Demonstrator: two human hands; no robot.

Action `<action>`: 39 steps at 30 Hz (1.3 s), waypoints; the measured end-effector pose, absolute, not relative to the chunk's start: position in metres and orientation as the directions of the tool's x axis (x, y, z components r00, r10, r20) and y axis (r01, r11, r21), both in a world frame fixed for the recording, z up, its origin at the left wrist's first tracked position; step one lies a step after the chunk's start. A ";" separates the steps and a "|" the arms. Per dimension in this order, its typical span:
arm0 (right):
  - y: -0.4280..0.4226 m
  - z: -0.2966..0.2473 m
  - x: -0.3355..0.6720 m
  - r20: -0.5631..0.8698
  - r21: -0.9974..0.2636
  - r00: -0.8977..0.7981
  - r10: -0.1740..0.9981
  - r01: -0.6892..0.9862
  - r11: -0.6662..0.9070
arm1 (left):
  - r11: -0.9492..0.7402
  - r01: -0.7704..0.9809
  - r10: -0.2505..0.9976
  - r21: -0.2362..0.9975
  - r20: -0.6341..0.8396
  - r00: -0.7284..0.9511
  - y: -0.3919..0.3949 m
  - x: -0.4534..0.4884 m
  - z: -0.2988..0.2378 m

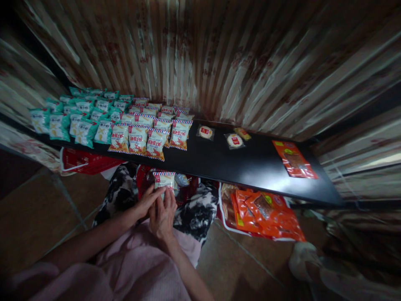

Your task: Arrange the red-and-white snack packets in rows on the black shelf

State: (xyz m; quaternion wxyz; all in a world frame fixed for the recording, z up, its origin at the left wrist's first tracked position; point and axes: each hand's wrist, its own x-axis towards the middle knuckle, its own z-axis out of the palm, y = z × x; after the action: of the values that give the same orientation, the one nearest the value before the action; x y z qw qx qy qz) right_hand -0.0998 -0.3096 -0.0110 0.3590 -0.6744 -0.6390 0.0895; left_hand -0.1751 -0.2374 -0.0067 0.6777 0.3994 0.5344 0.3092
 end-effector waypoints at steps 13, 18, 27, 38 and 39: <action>-0.298 -0.003 -0.087 0.378 -0.763 0.237 0.895 0.627 0.157 | 0.503 -0.097 0.858 0.859 -0.484 0.172 -0.226 -0.175 -0.004; -0.288 -0.003 -0.075 0.280 -0.873 0.457 0.844 0.487 0.026 | 0.536 -0.184 0.839 0.824 -0.497 0.219 -0.223 -0.174 0.005; -0.281 0.006 -0.060 -0.300 -0.952 0.343 0.890 -0.163 -0.258 | 0.611 -0.266 0.787 0.745 -0.536 0.306 -0.223 -0.171 0.015; -0.274 -0.002 -0.059 -0.260 -0.963 0.438 0.861 -0.187 -0.195 | 0.552 -0.222 0.821 0.804 -0.477 0.314 -0.219 -0.169 0.027; -0.272 -0.001 -0.058 -0.246 -0.967 0.457 0.855 -0.170 -0.188 | 0.545 -0.204 0.825 0.813 -0.476 0.304 -0.219 -0.169 0.028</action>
State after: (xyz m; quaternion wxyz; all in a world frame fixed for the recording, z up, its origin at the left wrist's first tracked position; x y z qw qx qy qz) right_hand -0.0576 -0.2715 -0.0009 0.5761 -0.6298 -0.2719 0.4444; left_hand -0.1690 -0.2189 0.0279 0.7388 0.3260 0.4761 0.3482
